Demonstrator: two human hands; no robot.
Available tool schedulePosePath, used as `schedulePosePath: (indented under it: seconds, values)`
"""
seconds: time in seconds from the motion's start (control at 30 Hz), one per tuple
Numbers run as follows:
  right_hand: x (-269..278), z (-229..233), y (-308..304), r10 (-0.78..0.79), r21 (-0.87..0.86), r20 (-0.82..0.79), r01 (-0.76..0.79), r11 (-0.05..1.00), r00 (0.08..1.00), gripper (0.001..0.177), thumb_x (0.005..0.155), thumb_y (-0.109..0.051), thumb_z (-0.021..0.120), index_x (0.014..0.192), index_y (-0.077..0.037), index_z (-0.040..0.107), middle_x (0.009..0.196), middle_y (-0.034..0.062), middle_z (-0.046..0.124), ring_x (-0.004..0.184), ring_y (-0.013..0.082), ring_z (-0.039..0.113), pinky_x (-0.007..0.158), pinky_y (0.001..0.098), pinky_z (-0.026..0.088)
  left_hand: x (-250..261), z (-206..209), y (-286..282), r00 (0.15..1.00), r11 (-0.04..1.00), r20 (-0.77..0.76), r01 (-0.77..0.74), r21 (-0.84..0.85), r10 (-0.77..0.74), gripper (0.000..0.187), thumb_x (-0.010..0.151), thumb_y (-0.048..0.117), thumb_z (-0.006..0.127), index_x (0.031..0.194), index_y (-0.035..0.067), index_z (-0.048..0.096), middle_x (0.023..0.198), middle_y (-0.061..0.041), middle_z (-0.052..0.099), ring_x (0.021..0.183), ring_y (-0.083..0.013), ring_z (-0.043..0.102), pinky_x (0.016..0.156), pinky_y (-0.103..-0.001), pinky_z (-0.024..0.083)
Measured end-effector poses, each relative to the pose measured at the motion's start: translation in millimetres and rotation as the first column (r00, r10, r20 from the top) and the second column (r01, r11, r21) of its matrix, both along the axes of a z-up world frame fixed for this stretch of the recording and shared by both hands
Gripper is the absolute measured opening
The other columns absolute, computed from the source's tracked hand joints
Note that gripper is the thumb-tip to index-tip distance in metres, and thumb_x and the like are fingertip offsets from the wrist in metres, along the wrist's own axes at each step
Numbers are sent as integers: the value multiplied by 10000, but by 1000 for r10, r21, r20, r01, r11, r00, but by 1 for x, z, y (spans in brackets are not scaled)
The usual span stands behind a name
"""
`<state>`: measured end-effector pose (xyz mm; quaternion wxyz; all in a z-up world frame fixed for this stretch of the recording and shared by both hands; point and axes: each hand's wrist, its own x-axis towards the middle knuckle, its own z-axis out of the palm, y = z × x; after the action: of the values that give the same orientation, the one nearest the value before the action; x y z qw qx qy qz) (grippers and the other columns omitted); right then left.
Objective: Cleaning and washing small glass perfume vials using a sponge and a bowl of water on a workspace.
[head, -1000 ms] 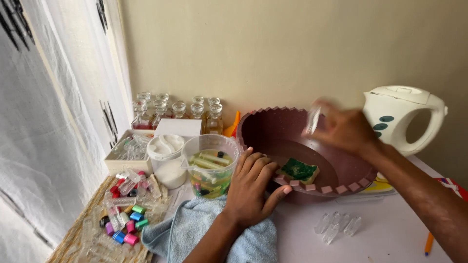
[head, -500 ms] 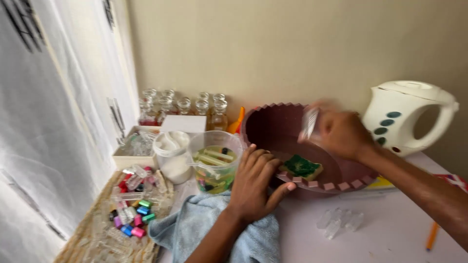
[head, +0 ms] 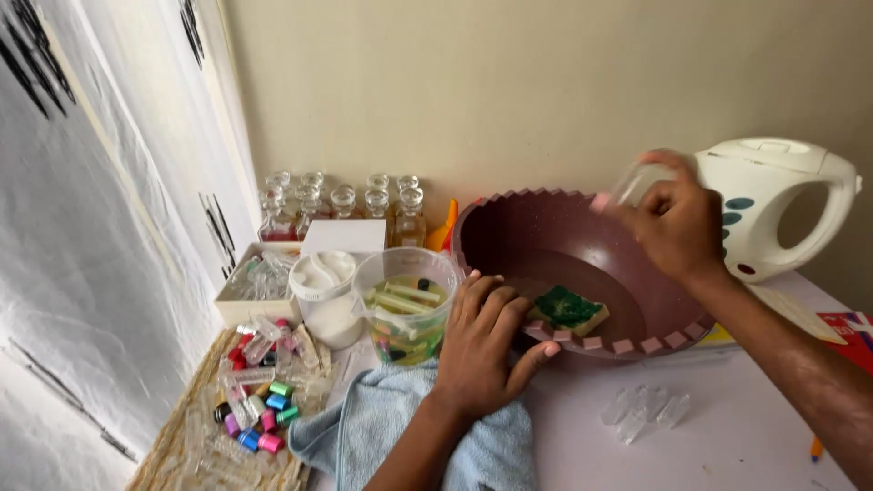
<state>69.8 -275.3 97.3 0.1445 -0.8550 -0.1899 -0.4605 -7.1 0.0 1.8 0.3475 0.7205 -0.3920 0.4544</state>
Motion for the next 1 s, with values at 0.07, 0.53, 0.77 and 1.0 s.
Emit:
schedulePosePath:
  seconds: [0.07, 0.53, 0.77, 1.0]
  values:
    - [2, -4, 9, -25, 218, -156, 60, 974, 987, 574, 817, -350, 965, 470, -77, 598, 1287, 78, 722, 909, 106, 725, 688, 331, 454, 1, 2, -1, 1000, 1000, 9, 14, -14, -14, 523, 1085, 518, 467, 1158, 24, 623, 1172, -148, 632, 1235, -387, 556, 1219, -592, 352]
    - [15, 18, 6, 92, 136, -9, -90, 987, 996, 641, 902, -483, 839, 1389, -200, 533, 611, -10, 528, 494, 152, 556, 487, 328, 473, 4, 2, -1, 1000, 1000, -1, 6, -10, -6, 515, 1087, 515, 478, 1166, 26, 618, 1180, -142, 630, 1239, -383, 557, 1225, -596, 346]
    - [22, -1, -10, -14, -237, 28, 20, 971, 1000, 742, 740, -627, 907, 1323, -203, 730, 559, -57, 502, 471, 107, 442, 521, 313, 442, 4, 0, 1, 1000, 1000, -5, 6, -6, -6, 506, 1085, 513, 488, 1159, 30, 621, 1175, -141, 626, 1243, -384, 557, 1227, -593, 346]
    - [20, -5, -16, 56, -791, -83, -100, 604, 995, 653, 745, -475, 894, 1260, -249, 561, 681, 4, 685, 518, 294, 653, 507, 480, 532, 3, 4, 1, 1000, 1000, 4, 17, -17, -17, 502, 1096, 514, 466, 1135, 37, 618, 1154, -135, 632, 1226, -374, 561, 1225, -584, 349]
